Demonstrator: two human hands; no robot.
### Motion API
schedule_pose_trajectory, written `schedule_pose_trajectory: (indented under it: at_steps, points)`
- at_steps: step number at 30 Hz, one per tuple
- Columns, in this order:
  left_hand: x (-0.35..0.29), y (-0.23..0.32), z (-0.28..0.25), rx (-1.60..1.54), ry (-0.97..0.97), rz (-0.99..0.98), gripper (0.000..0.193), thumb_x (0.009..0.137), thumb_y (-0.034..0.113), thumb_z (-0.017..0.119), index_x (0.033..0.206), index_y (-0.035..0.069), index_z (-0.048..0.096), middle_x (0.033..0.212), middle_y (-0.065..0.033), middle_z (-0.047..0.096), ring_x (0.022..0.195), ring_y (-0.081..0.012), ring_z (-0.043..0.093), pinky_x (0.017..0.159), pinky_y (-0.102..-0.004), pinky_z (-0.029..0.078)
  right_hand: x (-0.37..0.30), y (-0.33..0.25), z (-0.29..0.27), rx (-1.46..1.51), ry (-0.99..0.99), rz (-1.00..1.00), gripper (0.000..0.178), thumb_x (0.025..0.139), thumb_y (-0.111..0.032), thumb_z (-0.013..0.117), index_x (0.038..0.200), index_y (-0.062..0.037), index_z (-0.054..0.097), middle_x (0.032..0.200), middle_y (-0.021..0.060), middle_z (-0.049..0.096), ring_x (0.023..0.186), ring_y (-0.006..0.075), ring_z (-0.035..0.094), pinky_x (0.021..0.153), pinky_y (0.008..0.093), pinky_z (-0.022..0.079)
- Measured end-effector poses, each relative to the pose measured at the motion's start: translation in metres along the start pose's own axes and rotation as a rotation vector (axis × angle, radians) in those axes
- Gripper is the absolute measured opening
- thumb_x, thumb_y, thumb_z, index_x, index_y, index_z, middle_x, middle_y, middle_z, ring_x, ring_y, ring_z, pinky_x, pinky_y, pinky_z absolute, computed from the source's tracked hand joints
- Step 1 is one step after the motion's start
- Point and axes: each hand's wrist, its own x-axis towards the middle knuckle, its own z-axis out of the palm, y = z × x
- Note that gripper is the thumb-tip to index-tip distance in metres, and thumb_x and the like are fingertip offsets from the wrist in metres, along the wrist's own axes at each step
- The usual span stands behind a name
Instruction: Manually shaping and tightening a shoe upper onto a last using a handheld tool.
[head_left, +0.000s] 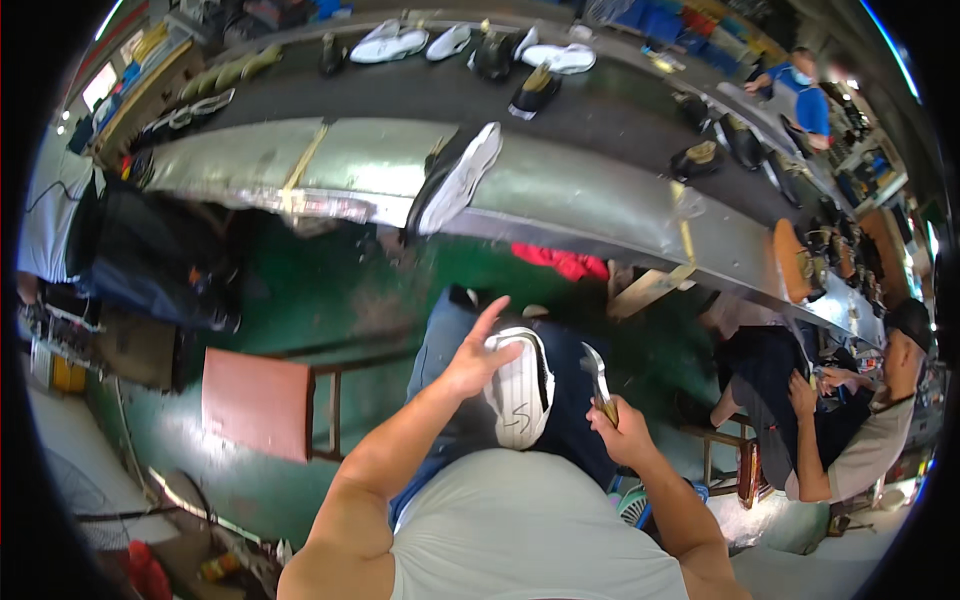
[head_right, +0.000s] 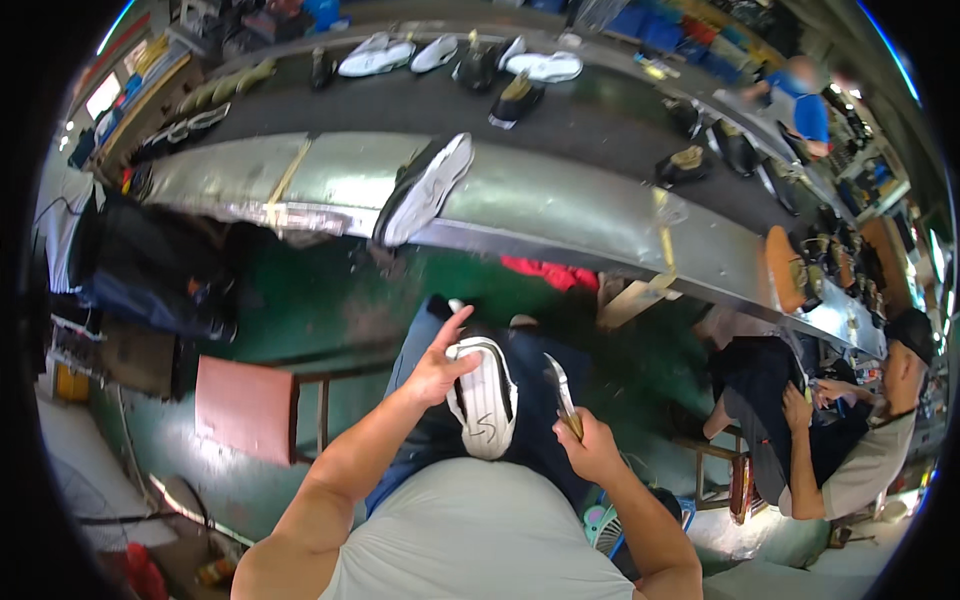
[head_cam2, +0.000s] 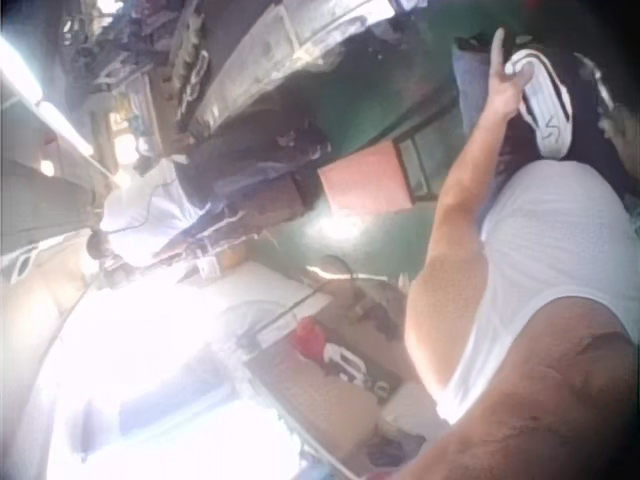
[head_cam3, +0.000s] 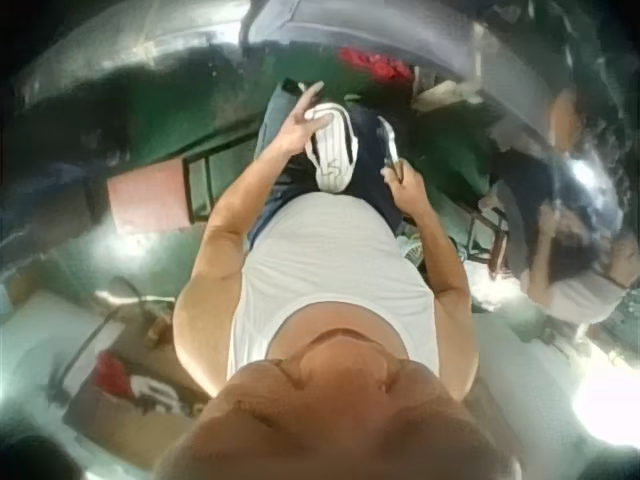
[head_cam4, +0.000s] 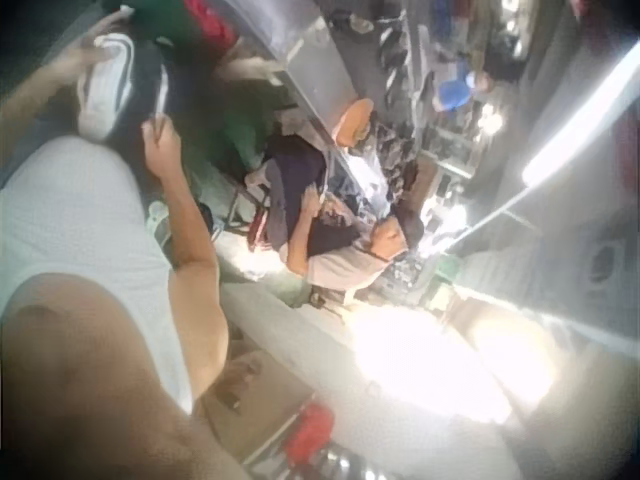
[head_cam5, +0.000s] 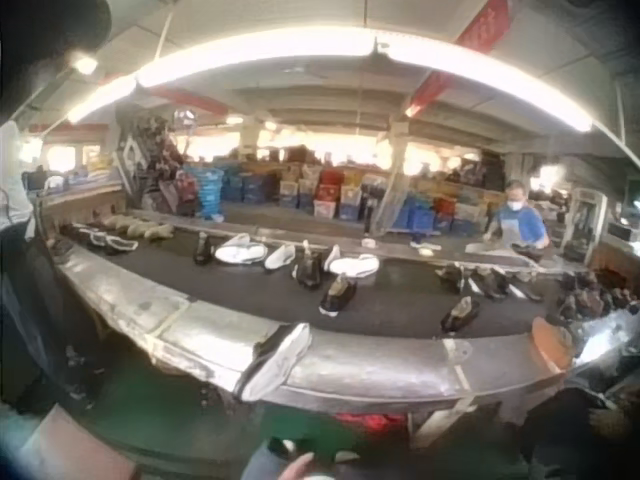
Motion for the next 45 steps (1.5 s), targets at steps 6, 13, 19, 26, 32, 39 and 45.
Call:
schedule_pose_trajectory:
  at_steps: [6,13,19,26,32,39,45]
  points:
    - [-0.01,0.0,-0.009,0.13,-0.041,-0.087,0.058,0.096,0.017,0.069,0.147,0.014,0.042,0.122,-0.0033,0.06,0.112,-0.0125,0.055,0.098,-0.029,0.046,0.026,-0.036,0.018,-0.006,-0.317,-0.122,0.035,0.097,-0.023,0.063,0.121,0.0022,0.058,0.084,0.0138,0.068,0.073,0.0265,0.068,0.069,0.0352,0.052]
    - [-0.001,-0.001,-0.018,0.28,-0.12,-0.136,0.059,0.103,0.028,0.058,0.153,0.016,0.029,0.121,-0.0042,0.062,0.113,-0.0127,0.054,0.101,-0.0305,0.043,0.058,-0.036,0.014,0.264,-0.532,0.08,0.031,0.1,-0.021,0.058,0.122,0.0007,0.059,0.091,0.0068,0.068,0.076,0.0132,0.063,0.071,0.0301,0.051]
    - [0.025,-0.01,-0.017,0.591,-0.113,-0.156,0.052,0.104,0.03,0.056,0.15,0.015,0.038,0.12,-0.0051,0.063,0.11,-0.0123,0.056,0.098,-0.0293,0.045,0.093,-0.048,-0.006,0.259,-0.631,0.383,0.021,0.1,-0.02,0.055,0.107,-0.0002,0.06,0.085,0.0085,0.067,0.069,0.0191,0.064,0.068,0.0371,0.054]
    - [0.056,-0.044,-0.027,0.344,-0.071,-0.275,0.047,0.101,0.018,0.061,0.145,0.013,0.047,0.113,-0.0035,0.065,0.102,-0.0106,0.058,0.093,-0.028,0.048,0.095,0.045,0.046,-0.226,-0.123,-0.191,0.029,0.098,-0.018,0.057,0.113,0.006,0.058,0.095,0.0232,0.066,0.081,0.0406,0.066,0.077,0.046,0.054]
    - [0.076,-0.051,-0.016,0.151,-0.061,-0.399,0.045,0.098,0.019,0.064,0.141,0.011,0.052,0.112,-0.0038,0.065,0.101,-0.0133,0.061,0.091,-0.0289,0.05,0.091,0.005,0.017,-0.485,-0.234,-0.002,0.023,0.094,-0.012,0.06,0.109,0.005,0.057,0.097,0.0256,0.066,0.086,0.0441,0.066,0.078,0.0471,0.053]
    - [0.094,-0.084,-0.016,0.193,0.038,-0.527,0.042,0.095,0.018,0.063,0.136,0.009,0.057,0.112,-0.0076,0.067,0.099,-0.0157,0.064,0.09,-0.0313,0.052,0.107,-0.001,-0.026,0.007,-0.574,0.507,0.023,0.097,-0.021,0.057,0.102,0.0012,0.058,0.079,0.0159,0.066,0.068,0.0273,0.066,0.067,0.04,0.053]
    - [0.106,-0.09,-0.013,0.297,0.006,-0.507,0.045,0.093,0.017,0.064,0.137,0.011,0.057,0.112,-0.0109,0.068,0.099,-0.0185,0.066,0.089,-0.0323,0.053,0.145,0.04,0.014,-0.161,-0.411,0.307,0.032,0.102,-0.031,0.051,0.091,-0.0014,0.055,0.07,0.0053,0.062,0.057,0.0138,0.06,0.054,0.03,0.05]
